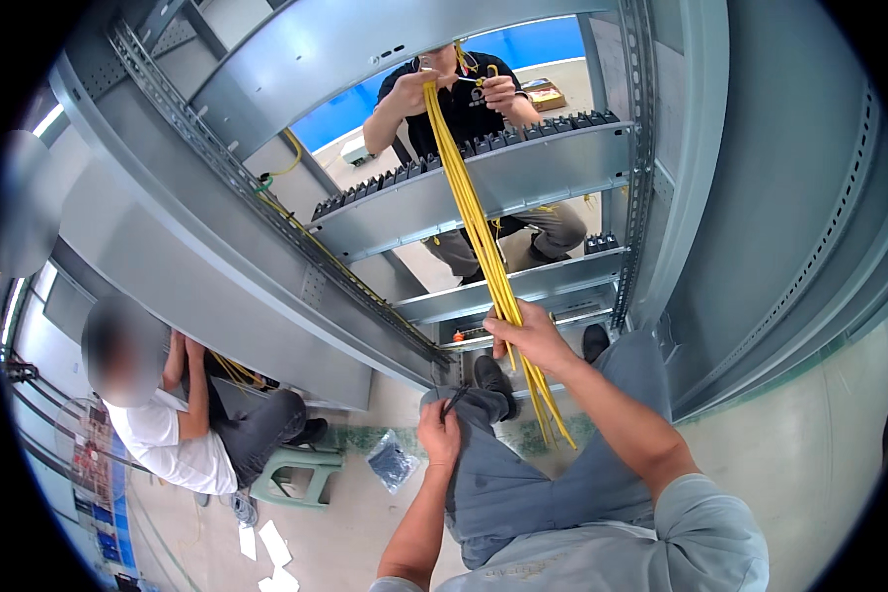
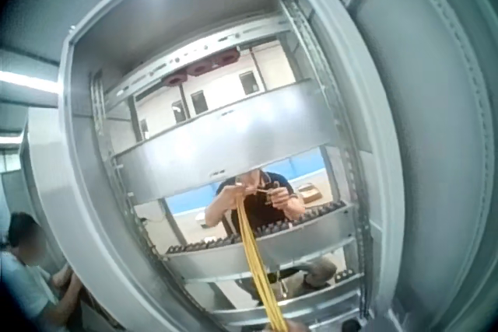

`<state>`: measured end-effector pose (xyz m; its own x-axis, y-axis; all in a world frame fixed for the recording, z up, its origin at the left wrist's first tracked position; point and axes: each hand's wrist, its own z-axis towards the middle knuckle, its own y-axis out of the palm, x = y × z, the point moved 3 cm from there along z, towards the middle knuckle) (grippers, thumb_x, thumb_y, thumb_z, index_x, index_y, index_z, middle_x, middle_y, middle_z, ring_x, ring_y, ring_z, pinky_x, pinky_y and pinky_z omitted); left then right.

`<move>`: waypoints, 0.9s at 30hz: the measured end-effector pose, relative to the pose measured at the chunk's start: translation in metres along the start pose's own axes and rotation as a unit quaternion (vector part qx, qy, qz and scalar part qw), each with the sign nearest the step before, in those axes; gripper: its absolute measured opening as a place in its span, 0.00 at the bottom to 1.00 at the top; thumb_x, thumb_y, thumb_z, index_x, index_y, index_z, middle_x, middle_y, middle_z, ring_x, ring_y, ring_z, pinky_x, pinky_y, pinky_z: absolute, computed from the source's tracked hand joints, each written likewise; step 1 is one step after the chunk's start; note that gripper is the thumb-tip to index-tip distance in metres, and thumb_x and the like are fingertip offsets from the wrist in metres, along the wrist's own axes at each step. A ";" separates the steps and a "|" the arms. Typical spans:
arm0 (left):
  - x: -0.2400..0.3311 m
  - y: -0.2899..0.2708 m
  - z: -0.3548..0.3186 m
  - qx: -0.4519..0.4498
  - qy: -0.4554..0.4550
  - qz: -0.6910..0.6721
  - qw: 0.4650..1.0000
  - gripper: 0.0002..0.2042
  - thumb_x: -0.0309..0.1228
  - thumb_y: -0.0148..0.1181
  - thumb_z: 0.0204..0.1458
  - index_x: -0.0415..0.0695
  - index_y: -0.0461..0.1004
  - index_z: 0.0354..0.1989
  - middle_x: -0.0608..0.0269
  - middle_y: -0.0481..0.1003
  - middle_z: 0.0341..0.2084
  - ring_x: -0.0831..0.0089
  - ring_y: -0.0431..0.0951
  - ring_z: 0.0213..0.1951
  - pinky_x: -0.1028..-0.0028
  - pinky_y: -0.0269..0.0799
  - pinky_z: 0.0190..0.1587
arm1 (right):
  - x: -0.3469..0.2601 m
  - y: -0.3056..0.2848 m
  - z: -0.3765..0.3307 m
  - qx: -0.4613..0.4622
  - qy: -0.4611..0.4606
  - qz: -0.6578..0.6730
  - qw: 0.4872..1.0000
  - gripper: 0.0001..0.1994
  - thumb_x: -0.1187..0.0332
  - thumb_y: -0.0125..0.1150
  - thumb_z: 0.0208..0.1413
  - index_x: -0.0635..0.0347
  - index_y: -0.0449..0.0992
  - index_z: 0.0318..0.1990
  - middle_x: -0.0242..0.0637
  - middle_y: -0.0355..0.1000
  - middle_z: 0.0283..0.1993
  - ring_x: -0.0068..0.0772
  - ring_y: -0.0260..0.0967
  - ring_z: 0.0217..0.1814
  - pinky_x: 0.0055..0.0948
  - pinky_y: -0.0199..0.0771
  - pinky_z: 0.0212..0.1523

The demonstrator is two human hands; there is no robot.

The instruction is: The person walks to a server rack, picks up a bundle of yellow cables, and uses zip ties to secure them inside the rack. The person repeatedly gathers, aligns, and fastens the cables while another worker assists nearby.

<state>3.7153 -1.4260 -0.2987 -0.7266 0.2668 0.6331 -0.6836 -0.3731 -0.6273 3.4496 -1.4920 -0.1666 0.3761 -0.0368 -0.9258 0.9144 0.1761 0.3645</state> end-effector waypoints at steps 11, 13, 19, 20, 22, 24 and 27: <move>0.010 0.003 0.000 -0.011 0.006 0.033 0.999 0.07 0.26 0.61 0.55 0.41 0.79 0.41 0.50 0.76 0.31 0.50 0.79 0.35 0.62 0.74 0.39 | 0.008 -0.007 0.006 -0.023 -0.015 0.020 0.999 0.13 0.62 0.66 0.64 0.62 0.73 0.43 0.27 0.68 0.27 0.18 0.67 0.22 0.22 0.68 0.22; 0.012 0.002 -0.001 -0.010 -0.002 0.030 1.000 0.07 0.26 0.61 0.55 0.41 0.79 0.41 0.50 0.76 0.31 0.50 0.79 0.35 0.62 0.74 0.39 | 0.004 -0.004 0.005 -0.046 0.007 0.041 0.998 0.14 0.59 0.65 0.65 0.62 0.73 0.43 0.27 0.68 0.27 0.19 0.68 0.22 0.22 0.68 0.23; 0.014 0.002 0.002 -0.004 0.001 0.010 1.000 0.07 0.25 0.61 0.55 0.40 0.79 0.41 0.50 0.76 0.32 0.50 0.78 0.34 0.63 0.74 0.40 | 0.011 -0.006 0.012 -0.118 0.014 0.163 0.980 0.14 0.60 0.60 0.68 0.60 0.71 0.50 0.30 0.69 0.27 0.24 0.70 0.23 0.22 0.68 0.23; 0.012 0.001 0.001 -0.003 -0.001 0.010 1.000 0.07 0.25 0.61 0.55 0.40 0.79 0.41 0.50 0.76 0.32 0.50 0.78 0.35 0.63 0.74 0.40 | 0.009 -0.005 0.011 -0.117 0.018 0.166 0.979 0.14 0.60 0.60 0.68 0.60 0.71 0.51 0.30 0.69 0.27 0.24 0.70 0.23 0.22 0.68 0.23; 0.009 0.000 0.000 0.000 -0.006 0.009 1.000 0.07 0.25 0.61 0.55 0.40 0.79 0.41 0.50 0.76 0.32 0.50 0.79 0.35 0.63 0.74 0.40 | 0.005 -0.002 0.009 -0.116 0.027 0.172 0.978 0.13 0.62 0.59 0.69 0.60 0.69 0.53 0.30 0.68 0.27 0.25 0.70 0.23 0.23 0.68 0.22; 0.009 0.000 0.001 -0.003 -0.008 0.005 1.000 0.07 0.25 0.61 0.55 0.40 0.79 0.41 0.50 0.76 0.32 0.51 0.79 0.35 0.63 0.74 0.40 | 0.007 -0.006 0.013 -0.122 0.015 0.151 0.981 0.13 0.63 0.58 0.69 0.60 0.69 0.53 0.29 0.67 0.26 0.24 0.68 0.21 0.22 0.66 0.21; 0.006 0.000 0.001 -0.003 -0.009 0.004 1.000 0.08 0.25 0.60 0.54 0.42 0.80 0.41 0.51 0.77 0.32 0.49 0.79 0.36 0.61 0.74 0.40 | 0.008 -0.005 0.014 -0.106 0.006 0.132 0.985 0.12 0.63 0.57 0.69 0.60 0.69 0.52 0.27 0.64 0.24 0.21 0.64 0.19 0.21 0.63 0.20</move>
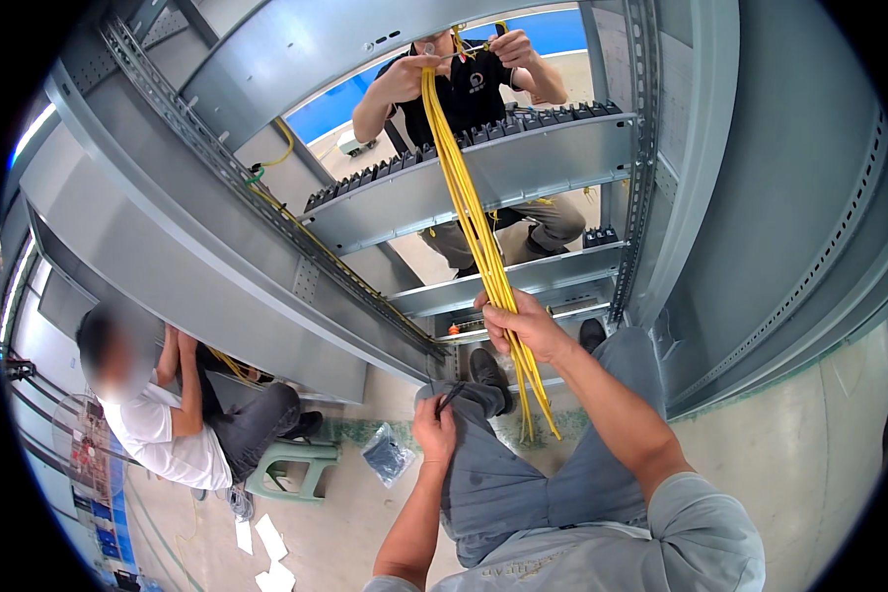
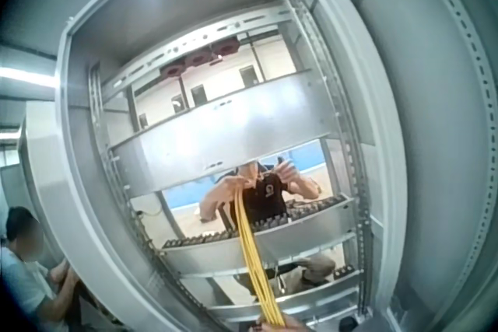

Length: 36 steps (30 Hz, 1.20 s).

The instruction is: The person walks to a server rack, picks up a bundle of yellow cables, and uses zip ties to secure them inside the rack. The person repeatedly gathers, aligns, and fastens the cables while another worker assists nearby.

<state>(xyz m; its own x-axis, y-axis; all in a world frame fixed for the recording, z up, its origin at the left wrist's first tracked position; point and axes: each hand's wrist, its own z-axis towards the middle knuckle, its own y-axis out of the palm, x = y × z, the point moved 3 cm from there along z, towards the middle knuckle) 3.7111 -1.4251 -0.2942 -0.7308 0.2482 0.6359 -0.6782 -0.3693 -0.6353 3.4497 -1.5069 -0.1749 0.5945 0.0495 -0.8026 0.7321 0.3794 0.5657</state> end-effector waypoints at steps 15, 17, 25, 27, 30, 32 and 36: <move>0.000 0.000 0.003 0.004 0.009 0.003 1.000 0.08 0.26 0.60 0.54 0.44 0.80 0.41 0.52 0.76 0.32 0.48 0.78 0.35 0.59 0.73 0.39 | -0.003 0.009 0.003 0.063 -0.016 -0.055 0.996 0.11 0.62 0.55 0.71 0.61 0.71 0.49 0.23 0.59 0.22 0.13 0.54 0.18 0.18 0.56 0.17; -0.001 0.001 0.003 0.001 0.007 0.006 1.000 0.08 0.26 0.60 0.54 0.44 0.80 0.41 0.52 0.76 0.32 0.49 0.78 0.35 0.59 0.73 0.39 | -0.002 0.010 0.003 0.069 -0.021 -0.057 0.996 0.11 0.62 0.55 0.71 0.61 0.71 0.49 0.23 0.60 0.23 0.12 0.55 0.18 0.18 0.56 0.17; -0.007 0.001 0.003 0.003 0.027 0.001 1.000 0.07 0.25 0.61 0.57 0.37 0.79 0.42 0.51 0.75 0.30 0.55 0.76 0.33 0.66 0.73 0.39 | -0.001 0.016 0.006 0.080 -0.044 -0.066 0.994 0.09 0.64 0.54 0.70 0.60 0.70 0.49 0.22 0.60 0.26 0.11 0.55 0.20 0.17 0.56 0.18; -0.007 0.001 0.002 -0.007 0.008 0.005 1.000 0.07 0.25 0.60 0.57 0.37 0.79 0.42 0.51 0.75 0.31 0.55 0.77 0.34 0.65 0.73 0.39 | 0.003 0.012 0.008 0.106 -0.036 -0.083 0.990 0.09 0.64 0.55 0.69 0.59 0.71 0.48 0.23 0.62 0.26 0.13 0.58 0.21 0.20 0.60 0.21; -0.007 0.002 0.004 -0.023 -0.011 0.014 1.000 0.08 0.25 0.60 0.56 0.40 0.79 0.43 0.52 0.76 0.32 0.53 0.78 0.35 0.63 0.74 0.41 | 0.004 0.009 0.011 0.158 -0.067 -0.169 0.970 0.10 0.63 0.56 0.68 0.59 0.73 0.48 0.26 0.65 0.27 0.18 0.62 0.23 0.25 0.65 0.25; -0.005 0.002 0.006 -0.030 -0.012 0.018 0.999 0.07 0.25 0.60 0.57 0.40 0.79 0.43 0.52 0.76 0.32 0.53 0.79 0.35 0.63 0.74 0.40 | 0.002 0.007 0.010 0.188 -0.086 -0.230 0.951 0.11 0.62 0.57 0.67 0.60 0.73 0.49 0.30 0.69 0.29 0.24 0.66 0.25 0.30 0.68 0.29; -0.002 0.006 0.007 -0.016 0.006 0.011 1.000 0.07 0.25 0.60 0.58 0.40 0.79 0.42 0.51 0.77 0.33 0.52 0.79 0.35 0.62 0.74 0.40 | 0.006 0.002 0.008 0.226 -0.178 -0.311 0.906 0.12 0.64 0.57 0.67 0.62 0.74 0.52 0.34 0.73 0.31 0.31 0.71 0.28 0.36 0.71 0.33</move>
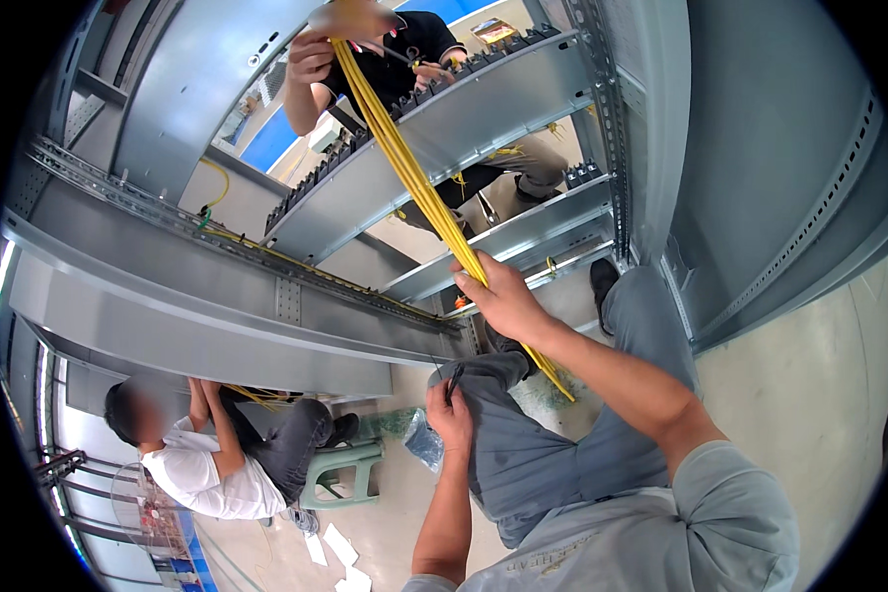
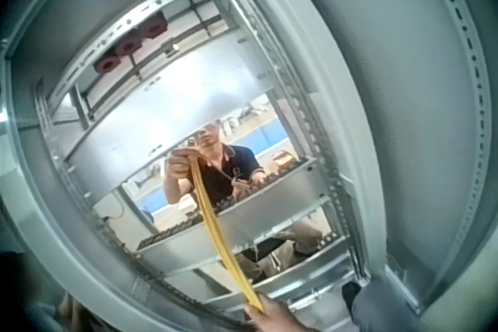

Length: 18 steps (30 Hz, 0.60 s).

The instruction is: The person walks to a server rack, picks up a bundle of yellow cables, and uses zip ties to secure them inside the rack. The person repeatedly gathers, aligns, and fastens the cables while another worker assists nearby.

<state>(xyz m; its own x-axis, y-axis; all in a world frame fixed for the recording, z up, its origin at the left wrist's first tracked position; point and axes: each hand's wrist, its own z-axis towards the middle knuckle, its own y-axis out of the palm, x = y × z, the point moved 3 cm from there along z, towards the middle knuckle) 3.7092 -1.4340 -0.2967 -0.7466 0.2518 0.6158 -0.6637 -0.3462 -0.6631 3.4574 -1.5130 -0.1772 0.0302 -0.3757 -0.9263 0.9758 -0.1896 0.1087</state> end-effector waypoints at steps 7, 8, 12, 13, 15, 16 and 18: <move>-0.001 0.002 0.000 0.003 0.005 0.010 1.000 0.07 0.26 0.60 0.57 0.39 0.79 0.42 0.50 0.77 0.33 0.50 0.78 0.35 0.61 0.74 0.40 | 0.002 -0.008 -0.009 0.019 0.024 -0.112 0.993 0.13 0.63 0.55 0.68 0.61 0.71 0.52 0.53 0.74 0.30 0.61 0.74 0.37 0.49 0.71 0.38; 0.000 0.003 -0.001 0.004 0.005 0.009 1.000 0.07 0.26 0.60 0.57 0.39 0.79 0.42 0.50 0.77 0.33 0.50 0.78 0.35 0.61 0.74 0.40 | 0.005 -0.009 -0.010 0.028 0.010 -0.122 0.992 0.13 0.63 0.55 0.68 0.62 0.70 0.51 0.55 0.74 0.30 0.63 0.74 0.37 0.53 0.70 0.37; -0.003 0.003 0.000 -0.001 0.002 0.010 1.000 0.07 0.26 0.60 0.57 0.39 0.79 0.42 0.50 0.76 0.33 0.50 0.78 0.35 0.61 0.74 0.40 | 0.013 -0.009 -0.009 0.040 -0.002 -0.157 0.987 0.13 0.62 0.55 0.67 0.63 0.69 0.47 0.55 0.74 0.29 0.66 0.73 0.35 0.58 0.69 0.36; -0.003 0.002 0.000 -0.001 0.002 0.011 1.000 0.07 0.25 0.60 0.57 0.39 0.79 0.42 0.50 0.77 0.33 0.50 0.78 0.36 0.61 0.74 0.40 | 0.014 -0.008 -0.009 0.051 -0.014 -0.152 0.987 0.12 0.62 0.55 0.67 0.63 0.69 0.47 0.55 0.74 0.28 0.65 0.73 0.35 0.58 0.69 0.35; -0.001 0.000 -0.002 0.008 0.012 0.016 1.000 0.07 0.25 0.60 0.57 0.39 0.79 0.43 0.49 0.77 0.33 0.49 0.78 0.36 0.61 0.74 0.40 | 0.015 -0.006 -0.013 0.068 -0.036 -0.143 0.987 0.12 0.62 0.55 0.67 0.64 0.69 0.46 0.54 0.73 0.26 0.65 0.73 0.34 0.57 0.70 0.34; -0.001 -0.001 0.003 0.016 0.025 0.020 0.999 0.07 0.25 0.60 0.57 0.39 0.79 0.43 0.49 0.77 0.33 0.49 0.78 0.36 0.61 0.74 0.40 | 0.016 -0.004 -0.010 0.068 -0.040 -0.140 0.987 0.12 0.62 0.55 0.67 0.64 0.69 0.46 0.54 0.73 0.26 0.65 0.73 0.33 0.57 0.70 0.34; 0.000 -0.001 0.000 0.006 0.018 0.030 0.999 0.08 0.25 0.60 0.56 0.39 0.79 0.43 0.48 0.77 0.33 0.48 0.78 0.36 0.60 0.74 0.41 | 0.012 -0.004 -0.010 0.055 -0.028 -0.146 0.987 0.12 0.62 0.55 0.67 0.63 0.69 0.46 0.54 0.73 0.26 0.65 0.73 0.33 0.58 0.69 0.34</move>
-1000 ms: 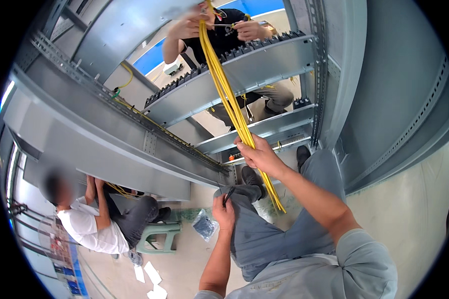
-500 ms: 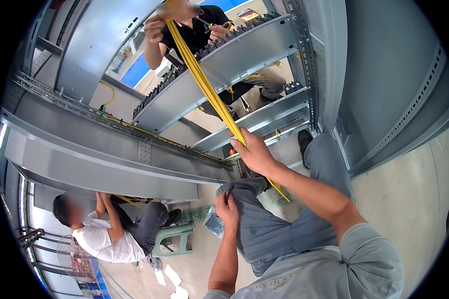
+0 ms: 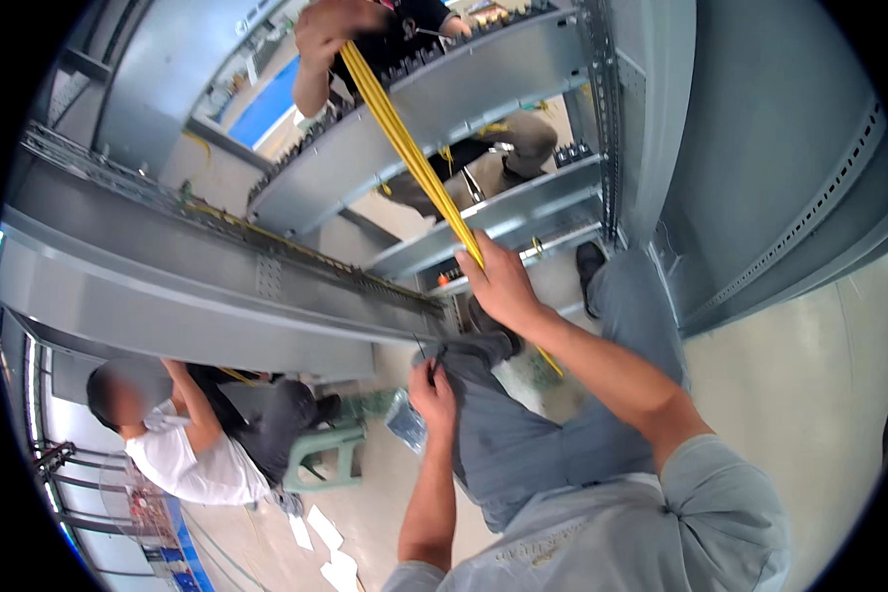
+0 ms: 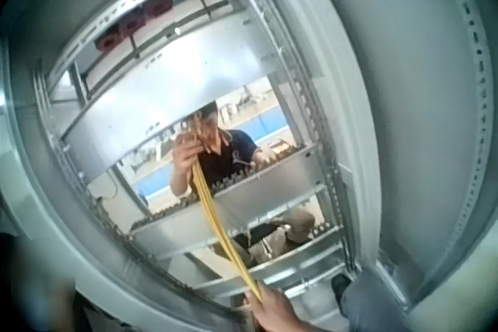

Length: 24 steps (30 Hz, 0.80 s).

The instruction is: The person walks to a server rack, picks up a bundle of yellow cables, and uses zip ties to secure them inside the rack. The person repeatedly gathers, aligns, and fastens the cables while another worker assists nearby.

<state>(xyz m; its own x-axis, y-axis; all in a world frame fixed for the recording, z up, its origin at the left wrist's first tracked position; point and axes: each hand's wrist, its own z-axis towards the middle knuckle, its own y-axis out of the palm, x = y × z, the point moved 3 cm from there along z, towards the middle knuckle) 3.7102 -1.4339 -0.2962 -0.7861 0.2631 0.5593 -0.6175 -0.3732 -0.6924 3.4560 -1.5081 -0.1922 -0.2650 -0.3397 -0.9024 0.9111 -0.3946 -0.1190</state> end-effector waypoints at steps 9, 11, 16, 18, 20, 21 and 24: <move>-0.001 -0.007 -0.002 -0.001 -0.022 -0.018 1.000 0.08 0.26 0.60 0.59 0.36 0.78 0.43 0.48 0.77 0.34 0.51 0.78 0.37 0.64 0.74 0.43 | 0.019 0.000 0.002 -0.020 0.023 -0.022 0.999 0.13 0.62 0.58 0.65 0.61 0.74 0.50 0.56 0.74 0.28 0.64 0.74 0.35 0.52 0.71 0.34; -0.003 -0.002 0.003 -0.005 -0.031 -0.027 0.999 0.07 0.26 0.60 0.57 0.40 0.78 0.43 0.49 0.76 0.34 0.49 0.78 0.38 0.62 0.74 0.43 | 0.016 -0.009 0.006 -0.024 0.034 -0.037 0.998 0.13 0.62 0.58 0.66 0.60 0.75 0.51 0.52 0.73 0.27 0.55 0.75 0.30 0.47 0.72 0.33; -0.009 -0.004 0.004 -0.002 -0.047 -0.038 0.998 0.07 0.25 0.60 0.56 0.43 0.79 0.42 0.51 0.75 0.33 0.48 0.77 0.37 0.61 0.74 0.39 | 0.012 -0.009 0.004 -0.026 0.032 -0.019 0.999 0.13 0.64 0.57 0.66 0.61 0.75 0.53 0.38 0.71 0.25 0.30 0.70 0.27 0.35 0.71 0.34; -0.012 -0.004 0.004 0.007 -0.046 -0.045 0.998 0.07 0.26 0.60 0.55 0.43 0.79 0.42 0.52 0.75 0.32 0.49 0.77 0.36 0.62 0.74 0.39 | 0.016 -0.006 0.005 -0.011 0.002 -0.021 1.000 0.14 0.63 0.57 0.66 0.60 0.76 0.53 0.39 0.71 0.25 0.30 0.70 0.27 0.34 0.71 0.34; -0.015 -0.005 0.003 0.011 -0.053 -0.058 0.997 0.07 0.26 0.60 0.55 0.43 0.79 0.42 0.52 0.75 0.32 0.49 0.77 0.36 0.62 0.73 0.39 | 0.017 -0.004 0.006 -0.009 -0.001 -0.029 1.000 0.14 0.63 0.57 0.66 0.60 0.76 0.53 0.40 0.71 0.26 0.31 0.70 0.28 0.34 0.72 0.35; -0.015 -0.006 0.003 0.011 -0.060 -0.066 0.996 0.07 0.26 0.61 0.55 0.43 0.79 0.42 0.52 0.75 0.32 0.49 0.77 0.36 0.62 0.73 0.39 | 0.016 -0.004 0.006 -0.015 0.011 -0.036 0.999 0.14 0.63 0.57 0.66 0.60 0.76 0.53 0.41 0.72 0.27 0.31 0.71 0.29 0.34 0.72 0.36; -0.013 -0.007 0.005 0.017 -0.058 -0.073 0.996 0.07 0.25 0.61 0.55 0.42 0.79 0.42 0.51 0.75 0.32 0.50 0.77 0.36 0.62 0.73 0.39 | 0.021 -0.004 0.007 -0.011 0.004 -0.038 0.999 0.14 0.63 0.58 0.66 0.60 0.76 0.54 0.42 0.73 0.30 0.32 0.71 0.30 0.34 0.72 0.37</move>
<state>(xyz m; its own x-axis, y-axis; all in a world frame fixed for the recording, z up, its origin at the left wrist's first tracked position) 3.7248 -1.4388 -0.2964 -0.6784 0.2135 0.7030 -0.7223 -0.3688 -0.5850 3.4445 -1.5200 -0.2074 -0.3302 -0.3024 -0.8942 0.8958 -0.3990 -0.1959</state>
